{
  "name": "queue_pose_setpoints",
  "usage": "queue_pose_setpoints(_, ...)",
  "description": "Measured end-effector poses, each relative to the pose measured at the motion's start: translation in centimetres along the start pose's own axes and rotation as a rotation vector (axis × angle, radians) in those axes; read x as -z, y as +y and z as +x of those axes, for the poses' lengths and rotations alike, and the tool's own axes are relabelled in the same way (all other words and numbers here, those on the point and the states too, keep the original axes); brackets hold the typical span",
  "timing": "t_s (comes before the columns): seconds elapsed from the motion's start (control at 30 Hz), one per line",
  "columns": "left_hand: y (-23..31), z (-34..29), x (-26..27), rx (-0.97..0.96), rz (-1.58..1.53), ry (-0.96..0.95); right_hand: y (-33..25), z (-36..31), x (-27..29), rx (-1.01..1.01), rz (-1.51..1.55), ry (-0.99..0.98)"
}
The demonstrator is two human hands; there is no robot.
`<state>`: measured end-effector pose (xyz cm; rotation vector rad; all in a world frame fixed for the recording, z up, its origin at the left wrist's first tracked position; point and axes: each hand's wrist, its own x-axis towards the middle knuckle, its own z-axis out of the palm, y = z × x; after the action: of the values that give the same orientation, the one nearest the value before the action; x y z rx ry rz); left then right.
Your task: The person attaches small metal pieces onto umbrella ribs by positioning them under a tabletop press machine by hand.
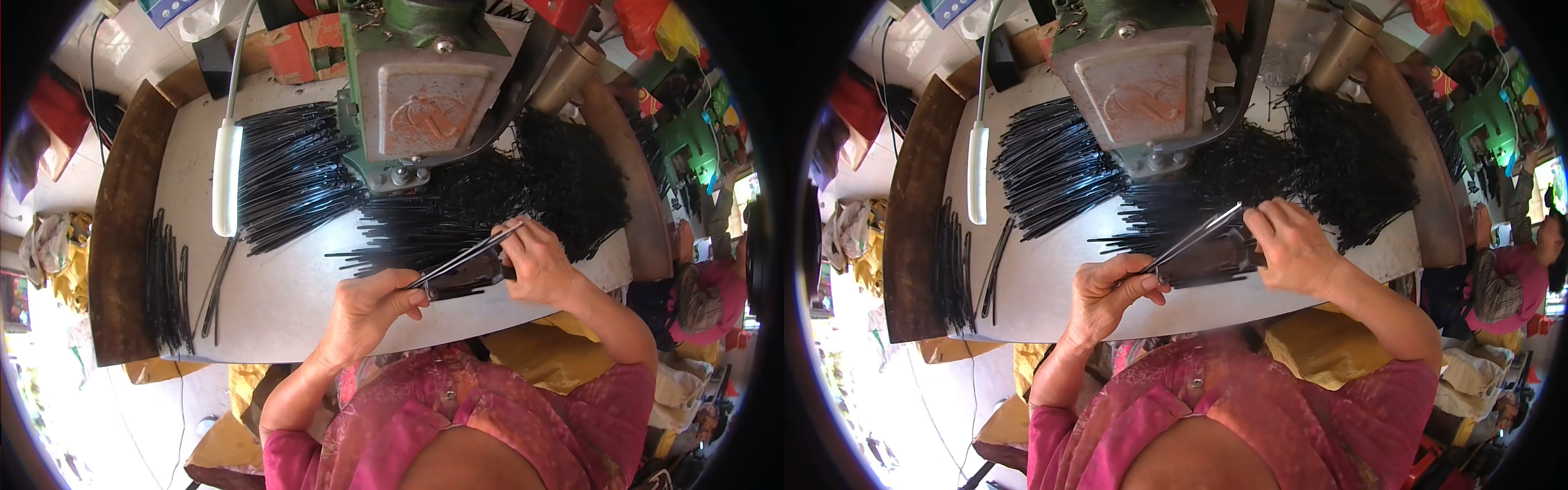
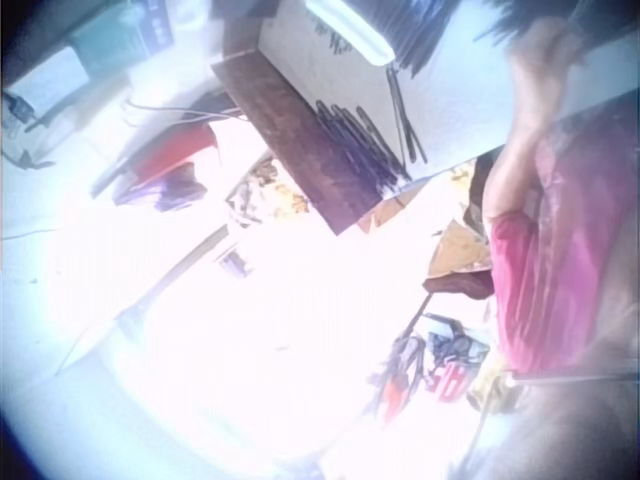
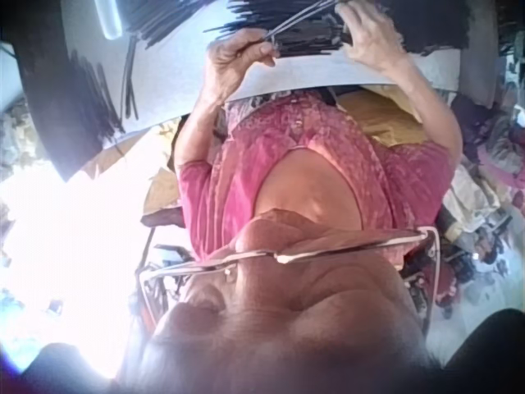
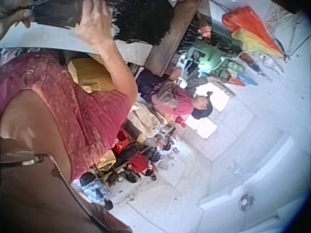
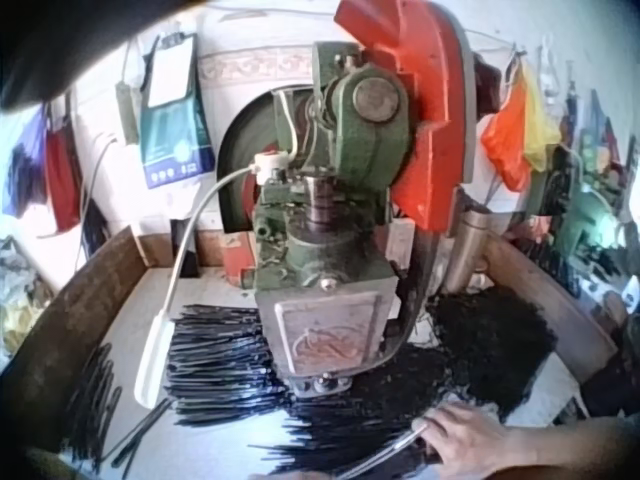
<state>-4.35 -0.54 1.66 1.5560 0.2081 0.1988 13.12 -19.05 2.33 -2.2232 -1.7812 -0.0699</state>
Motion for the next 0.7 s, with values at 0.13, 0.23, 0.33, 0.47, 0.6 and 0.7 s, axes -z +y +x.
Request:
queue_pose_setpoints(0.13,-0.3,0.1,-0.3,0.025,0.021,0.051,-0.6,1.0,1.1,0.032,-0.188,-0.051)
queue_pose_setpoints(0.23,-1.0,0.2,-0.1,0.002,0.065,0.053,-1.5,0.4,1.1,-0.091,-0.099,-0.138)
queue_pose_setpoints(0.33,-1.6,0.6,0.5,-0.239,0.4,0.106,-2.2,-0.5,1.4,-0.114,-0.043,-0.153)
queue_pose_setpoints(0.47,-1.5,0.1,0.7,0.1,-0.125,0.283,-2.5,-1.8,3.4,-0.197,0.183,-0.446)
queue_pose_setpoints(0.6,-2.0,0.2,1.1,0.255,-0.275,0.201,-1.0,-4.9,5.0,-0.28,0.127,-0.786)
queue_pose_setpoints(0.7,-2.1,1.1,0.4,0.291,-0.37,0.205,0.9,-7.2,5.3,-0.394,0.073,-0.704)
